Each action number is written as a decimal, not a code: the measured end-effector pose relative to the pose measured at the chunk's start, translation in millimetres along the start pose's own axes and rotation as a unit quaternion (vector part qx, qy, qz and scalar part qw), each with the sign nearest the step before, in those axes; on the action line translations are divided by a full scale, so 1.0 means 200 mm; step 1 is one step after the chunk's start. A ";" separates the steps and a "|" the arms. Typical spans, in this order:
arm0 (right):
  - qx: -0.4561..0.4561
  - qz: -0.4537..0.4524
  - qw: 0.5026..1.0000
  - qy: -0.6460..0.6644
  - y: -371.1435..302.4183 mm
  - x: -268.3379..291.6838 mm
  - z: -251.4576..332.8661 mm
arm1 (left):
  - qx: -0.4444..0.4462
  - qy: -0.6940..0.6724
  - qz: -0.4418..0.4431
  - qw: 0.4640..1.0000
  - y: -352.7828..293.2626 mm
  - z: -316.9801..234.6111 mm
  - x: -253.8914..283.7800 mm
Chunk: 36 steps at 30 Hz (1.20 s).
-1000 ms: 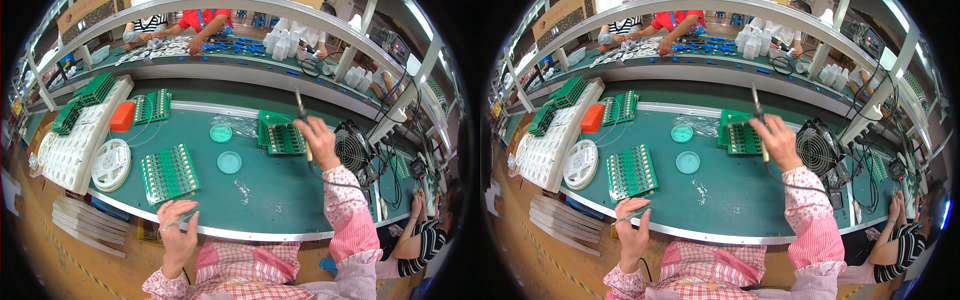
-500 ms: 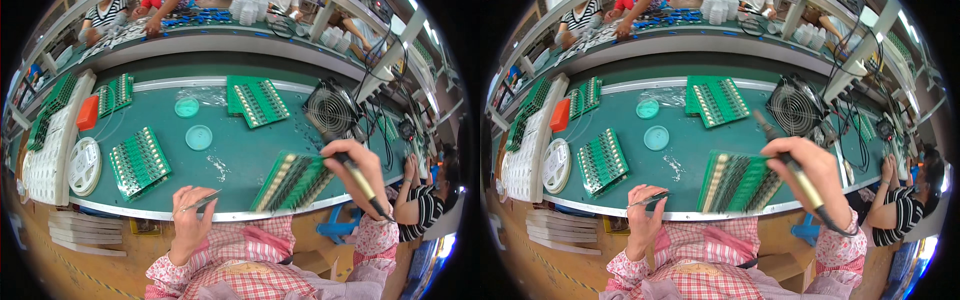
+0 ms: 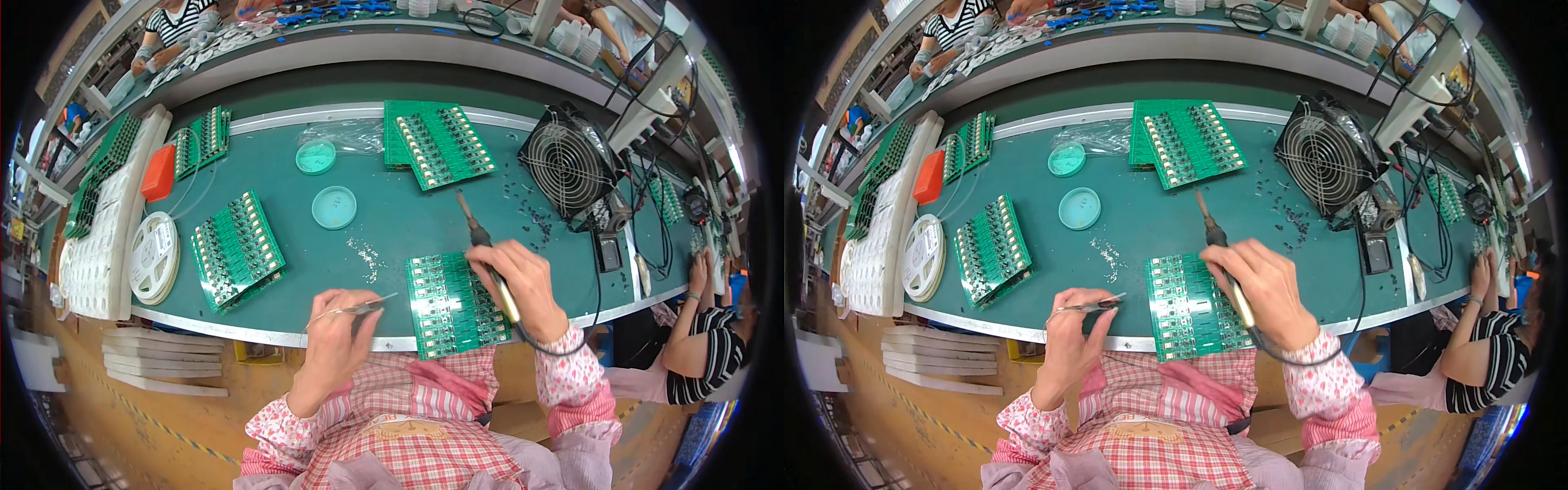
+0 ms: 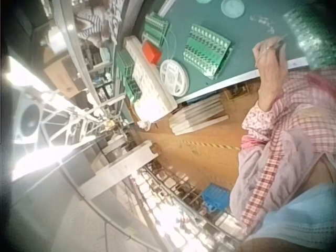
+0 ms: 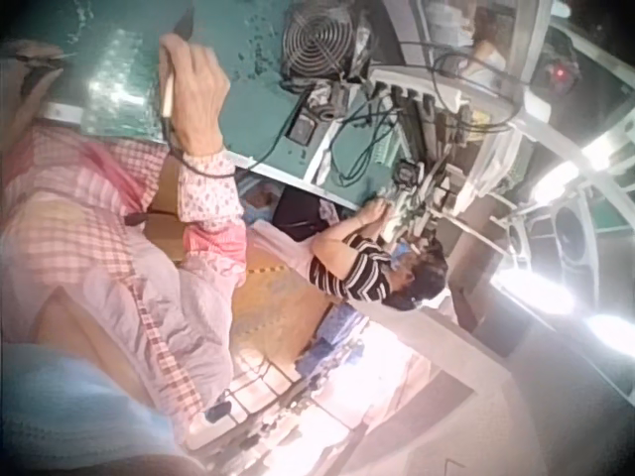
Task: The person solders electronic components onto a circuit board panel using a soldering iron, places the panel onto a stack, and solders components onto another circuit board panel.
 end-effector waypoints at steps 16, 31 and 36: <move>-0.187 0.004 0.979 0.080 -0.29 -0.05 -0.05 | 0.157 -0.027 -0.078 0.984 0.07 0.25 0.05; -0.168 -0.012 0.983 0.073 -0.30 -0.06 -0.04 | 0.170 -0.046 -0.083 0.981 0.04 0.27 0.07; -0.175 -0.013 0.982 0.072 -0.30 -0.06 -0.04 | 0.173 -0.036 -0.071 0.982 0.05 0.27 0.06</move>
Point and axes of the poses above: each hand's wrist, its own y-axis towards the middle knuckle, its own x-axis out of the back of the hand, z = x × y, the point moved 10 cm from there along y, towards the middle knuckle, and after that the axes turned 6 degrees about -y, right-handed, at the moved point
